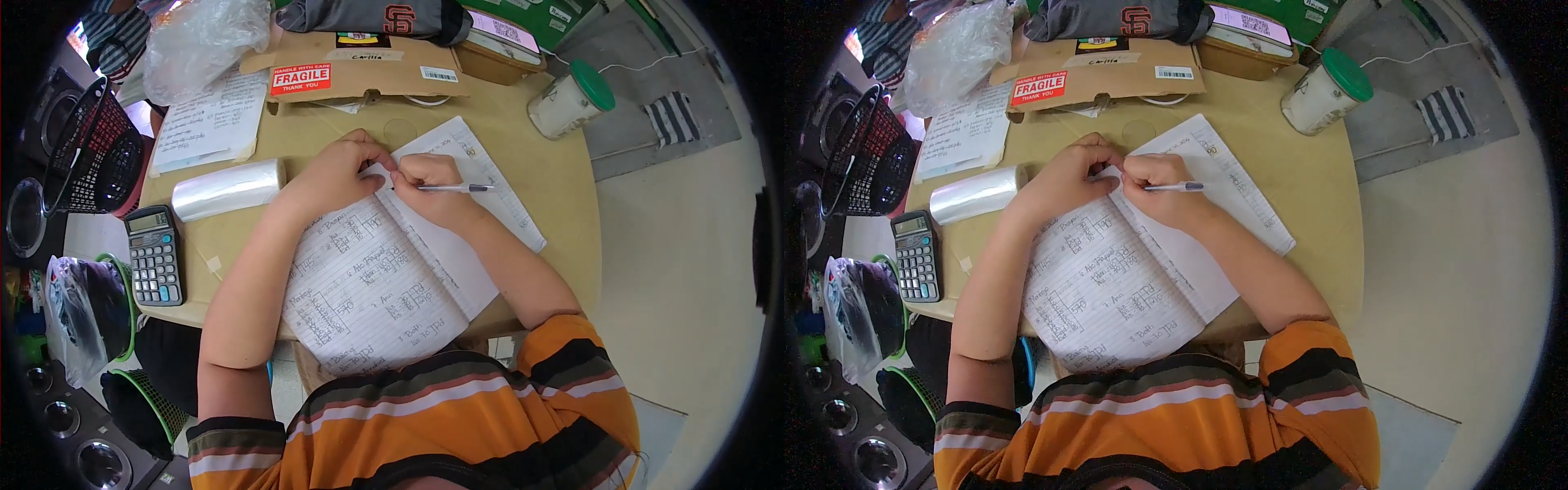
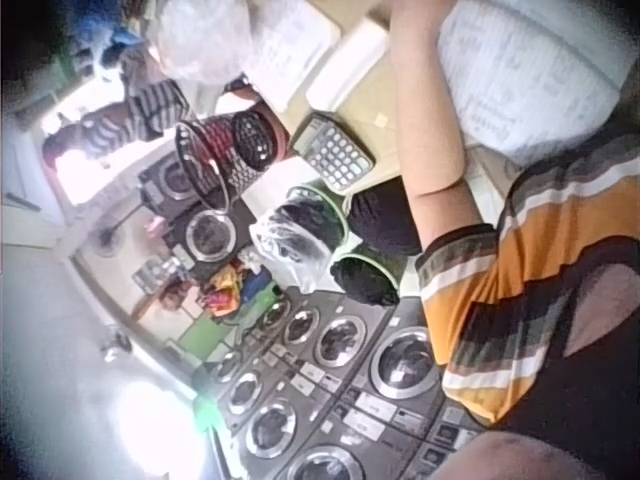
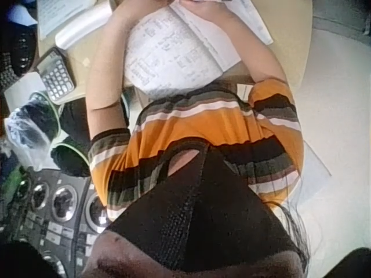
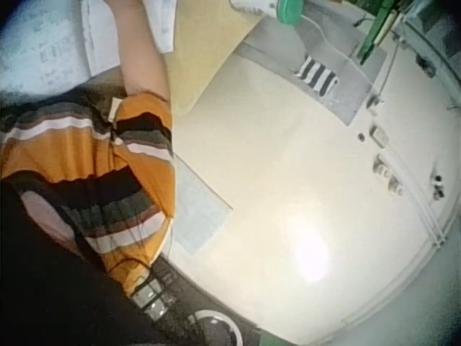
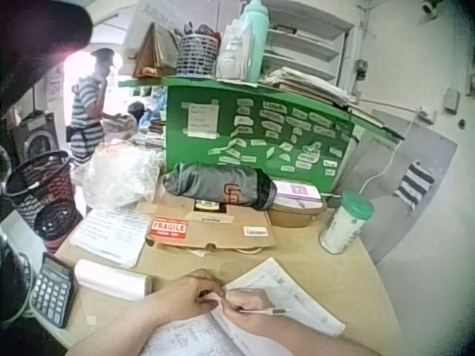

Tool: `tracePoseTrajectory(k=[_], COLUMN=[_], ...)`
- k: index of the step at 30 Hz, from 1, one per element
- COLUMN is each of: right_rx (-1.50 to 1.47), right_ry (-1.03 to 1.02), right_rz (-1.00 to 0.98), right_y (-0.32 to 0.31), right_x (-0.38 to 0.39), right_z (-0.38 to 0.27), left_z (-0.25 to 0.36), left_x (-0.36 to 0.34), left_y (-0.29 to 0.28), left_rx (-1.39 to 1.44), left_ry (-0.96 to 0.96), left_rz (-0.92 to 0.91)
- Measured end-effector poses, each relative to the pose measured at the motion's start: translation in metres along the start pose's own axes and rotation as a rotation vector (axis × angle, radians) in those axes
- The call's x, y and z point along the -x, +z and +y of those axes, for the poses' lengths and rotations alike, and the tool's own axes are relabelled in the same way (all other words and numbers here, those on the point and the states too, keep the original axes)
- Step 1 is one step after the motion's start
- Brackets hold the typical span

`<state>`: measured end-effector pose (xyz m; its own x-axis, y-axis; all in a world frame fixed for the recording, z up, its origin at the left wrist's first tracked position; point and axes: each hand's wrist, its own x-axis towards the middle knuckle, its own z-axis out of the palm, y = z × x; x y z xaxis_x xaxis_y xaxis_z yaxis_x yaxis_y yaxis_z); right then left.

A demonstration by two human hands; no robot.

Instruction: Record information into a ledger or notebook while managing laundry items.

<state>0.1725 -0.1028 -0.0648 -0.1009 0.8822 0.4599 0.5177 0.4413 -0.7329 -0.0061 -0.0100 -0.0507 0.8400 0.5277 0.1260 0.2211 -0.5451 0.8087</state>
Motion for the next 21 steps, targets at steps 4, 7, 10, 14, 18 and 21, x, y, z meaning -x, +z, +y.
tracePoseTrajectory(k=[4, 7, 10, 14, 18, 21], right_rx=[-0.033, -0.010, 0.033, 0.012, -0.002, -0.015], right_ry=[0.099, 0.069, 0.037, 0.092, 0.098, 0.078], right_rz=[0.005, 0.044, 0.054, 0.027, 0.026, 0.046], right_y=[0.0009, 0.0015, 0.0015, 0.0016, 0.0012, 0.0017], right_x=[0.0013, 0.0007, 0.0001, -0.0002, 0.0003, -0.0001], right_z=[0.0003, 0.0012, 0.0021, 0.0000, 0.0037, 0.0029], left_z=[-0.0038, -0.0057, -0.0005, -0.0025, 0.0012, 0.0025], left_x=[-0.0005, 0.0001, 0.0001, 0.0007, 0.0000, 0.0000], left_y=[0.0014, 0.0024, 0.0010, 0.0010, -0.0008, -0.0013], left_rx=[-0.001, -0.032, 0.008, -0.023, 0.005, 0.003], left_ry=[0.012, 0.051, 0.000, 0.029, -0.028, -0.046], left_rz=[-0.007, 0.034, 0.019, 0.021, -0.009, -0.016])
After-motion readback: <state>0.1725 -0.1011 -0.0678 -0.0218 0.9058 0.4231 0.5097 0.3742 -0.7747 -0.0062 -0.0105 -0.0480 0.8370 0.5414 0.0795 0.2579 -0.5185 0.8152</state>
